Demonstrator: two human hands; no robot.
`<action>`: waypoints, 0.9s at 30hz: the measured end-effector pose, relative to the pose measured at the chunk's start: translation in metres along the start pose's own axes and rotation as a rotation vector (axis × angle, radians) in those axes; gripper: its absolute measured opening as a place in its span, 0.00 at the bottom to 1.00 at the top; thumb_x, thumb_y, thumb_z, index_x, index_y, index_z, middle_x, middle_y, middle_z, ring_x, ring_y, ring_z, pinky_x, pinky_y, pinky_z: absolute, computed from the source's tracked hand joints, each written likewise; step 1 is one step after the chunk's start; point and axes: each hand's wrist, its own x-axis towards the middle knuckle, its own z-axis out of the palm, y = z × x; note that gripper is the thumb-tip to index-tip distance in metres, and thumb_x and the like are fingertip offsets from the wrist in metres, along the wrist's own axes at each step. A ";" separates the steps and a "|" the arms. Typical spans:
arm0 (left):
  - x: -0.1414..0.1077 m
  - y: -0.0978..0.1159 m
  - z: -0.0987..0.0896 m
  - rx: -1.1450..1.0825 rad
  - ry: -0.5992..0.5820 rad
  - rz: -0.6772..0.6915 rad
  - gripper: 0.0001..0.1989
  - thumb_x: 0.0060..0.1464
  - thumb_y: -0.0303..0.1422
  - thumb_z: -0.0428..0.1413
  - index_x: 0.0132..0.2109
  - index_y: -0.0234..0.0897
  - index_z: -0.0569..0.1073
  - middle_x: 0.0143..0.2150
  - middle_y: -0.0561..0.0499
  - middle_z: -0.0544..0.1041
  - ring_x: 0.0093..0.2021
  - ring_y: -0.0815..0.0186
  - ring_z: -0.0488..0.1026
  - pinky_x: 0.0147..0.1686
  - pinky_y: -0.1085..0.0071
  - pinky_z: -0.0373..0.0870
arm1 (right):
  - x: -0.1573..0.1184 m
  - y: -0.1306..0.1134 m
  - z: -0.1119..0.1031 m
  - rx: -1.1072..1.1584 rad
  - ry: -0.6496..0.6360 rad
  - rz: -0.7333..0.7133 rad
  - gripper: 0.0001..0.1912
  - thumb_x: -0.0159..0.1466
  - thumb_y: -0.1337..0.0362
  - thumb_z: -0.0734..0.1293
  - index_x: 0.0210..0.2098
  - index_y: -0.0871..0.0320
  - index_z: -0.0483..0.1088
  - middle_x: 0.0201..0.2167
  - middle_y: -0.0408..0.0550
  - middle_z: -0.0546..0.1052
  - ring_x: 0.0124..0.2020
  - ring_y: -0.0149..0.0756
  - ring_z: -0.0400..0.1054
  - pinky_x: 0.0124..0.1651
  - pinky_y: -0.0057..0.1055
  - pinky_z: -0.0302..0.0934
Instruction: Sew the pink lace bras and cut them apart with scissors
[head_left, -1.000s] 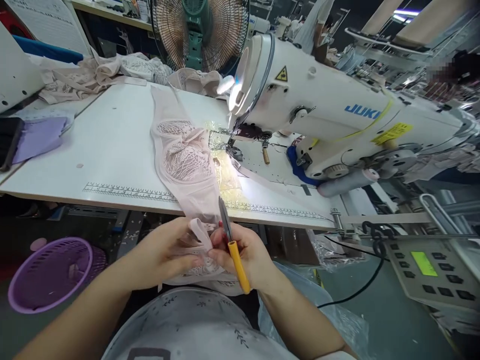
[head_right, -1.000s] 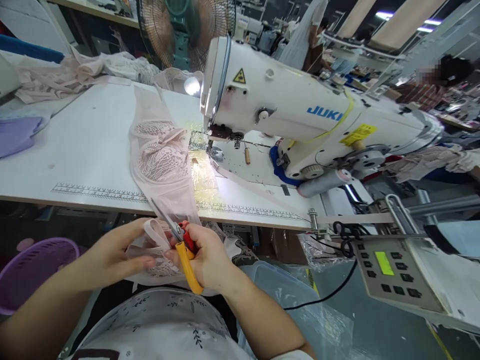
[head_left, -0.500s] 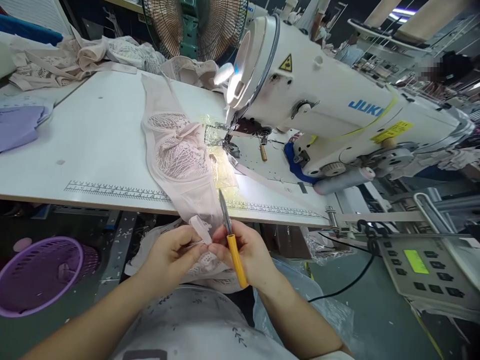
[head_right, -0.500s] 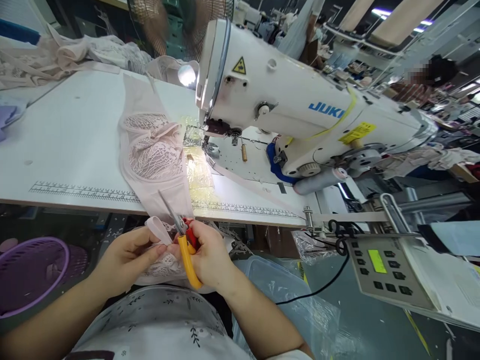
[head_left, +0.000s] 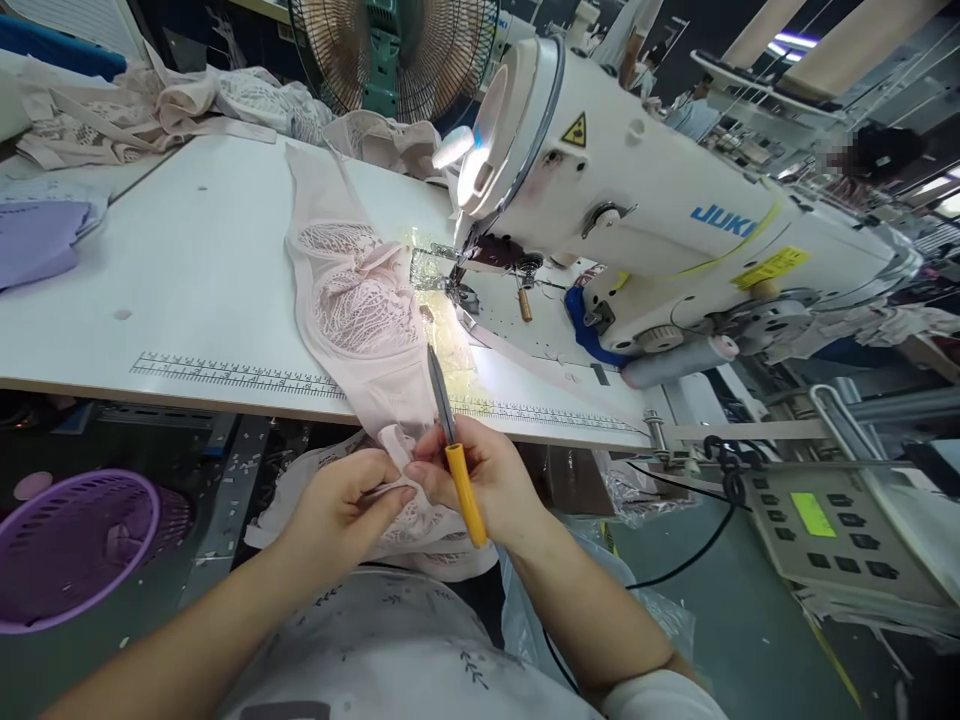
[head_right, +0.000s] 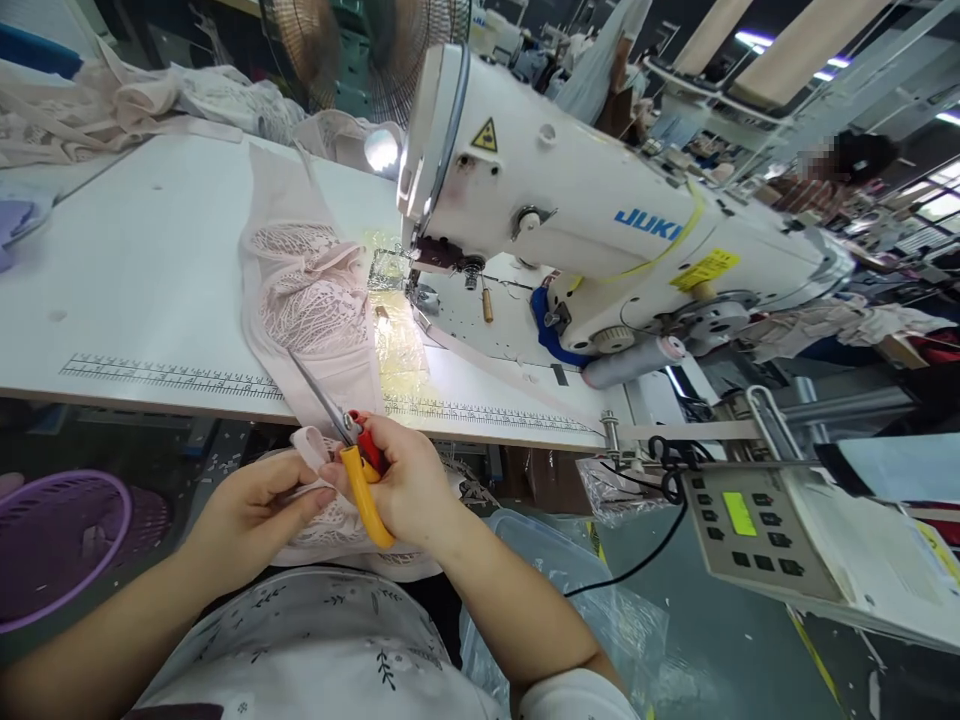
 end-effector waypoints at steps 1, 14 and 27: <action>-0.002 -0.002 -0.002 -0.028 0.003 -0.025 0.09 0.54 0.33 0.52 0.29 0.35 0.73 0.26 0.51 0.73 0.26 0.67 0.69 0.27 0.71 0.67 | 0.001 0.002 -0.003 -0.036 -0.003 -0.029 0.18 0.53 0.52 0.71 0.26 0.58 0.62 0.25 0.43 0.67 0.24 0.29 0.60 0.27 0.27 0.57; -0.010 0.010 -0.032 -0.380 0.391 -0.367 0.05 0.40 0.32 0.66 0.28 0.38 0.78 0.24 0.53 0.77 0.24 0.66 0.72 0.25 0.72 0.73 | -0.014 0.076 -0.006 -0.388 -0.233 -0.279 0.08 0.54 0.64 0.69 0.28 0.57 0.64 0.29 0.46 0.72 0.34 0.36 0.67 0.39 0.30 0.62; -0.021 -0.013 -0.057 -0.096 0.541 -0.383 0.04 0.42 0.28 0.65 0.29 0.39 0.78 0.25 0.58 0.76 0.26 0.72 0.67 0.25 0.78 0.65 | -0.024 0.069 0.028 -0.130 -0.271 -0.217 0.15 0.56 0.61 0.66 0.21 0.56 0.54 0.22 0.40 0.62 0.23 0.28 0.54 0.27 0.25 0.53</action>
